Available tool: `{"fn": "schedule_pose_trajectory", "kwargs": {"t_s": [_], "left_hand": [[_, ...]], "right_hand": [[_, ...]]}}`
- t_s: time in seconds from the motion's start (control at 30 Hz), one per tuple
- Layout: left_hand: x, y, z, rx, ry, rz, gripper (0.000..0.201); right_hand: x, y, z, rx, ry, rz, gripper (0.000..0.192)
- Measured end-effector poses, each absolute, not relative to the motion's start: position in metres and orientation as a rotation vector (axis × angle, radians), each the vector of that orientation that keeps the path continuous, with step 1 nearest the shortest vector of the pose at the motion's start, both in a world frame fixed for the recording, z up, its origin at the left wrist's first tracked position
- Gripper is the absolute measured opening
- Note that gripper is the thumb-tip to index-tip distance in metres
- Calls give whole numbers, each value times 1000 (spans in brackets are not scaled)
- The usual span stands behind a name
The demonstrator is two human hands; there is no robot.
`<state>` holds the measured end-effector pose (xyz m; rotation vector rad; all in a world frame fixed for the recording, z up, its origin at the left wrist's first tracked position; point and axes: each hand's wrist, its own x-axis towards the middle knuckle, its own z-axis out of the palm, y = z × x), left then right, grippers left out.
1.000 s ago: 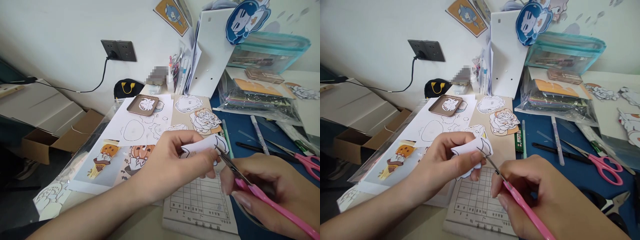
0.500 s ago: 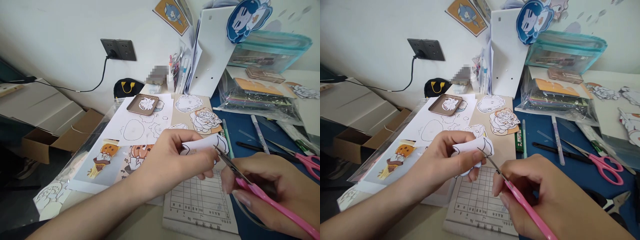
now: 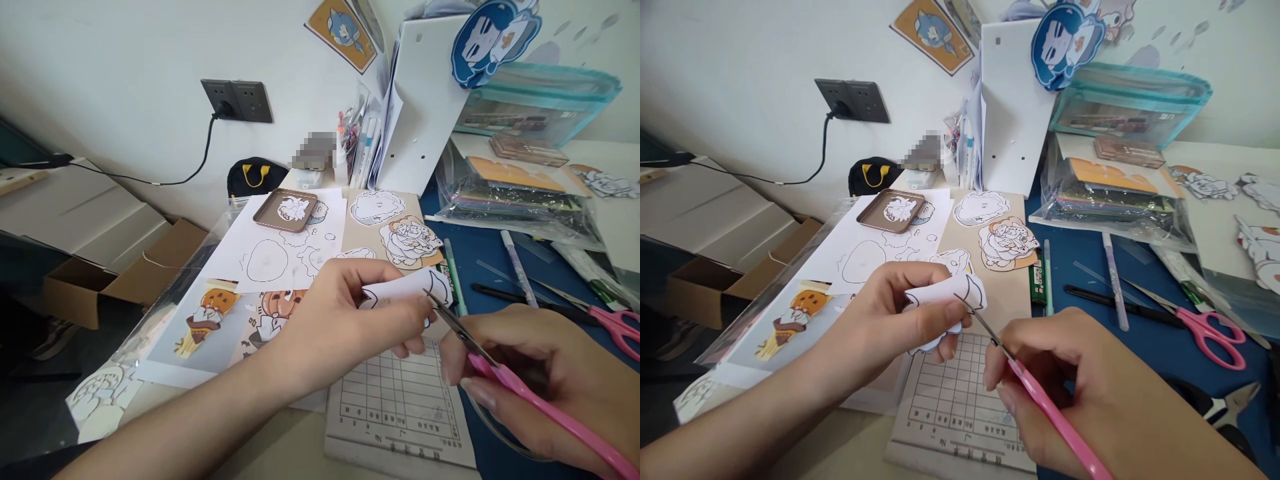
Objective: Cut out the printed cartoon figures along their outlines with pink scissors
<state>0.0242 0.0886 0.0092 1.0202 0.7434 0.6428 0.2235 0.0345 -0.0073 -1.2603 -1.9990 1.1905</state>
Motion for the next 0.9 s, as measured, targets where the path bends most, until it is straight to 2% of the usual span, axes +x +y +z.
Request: {"fn": "schedule_pose_trajectory", "kwargs": {"t_s": [0.27, 0.53, 0.9], "left_hand": [[23, 88, 8, 1045, 708, 667, 15], [25, 86, 7, 1017, 659, 629, 19], [23, 86, 4, 1009, 575, 631, 24]], "right_hand": [[218, 39, 0, -1214, -1967, 1153, 16], [223, 36, -7, -1190, -1933, 1363, 20], [224, 36, -11, -1253, -1924, 1355, 16]]}}
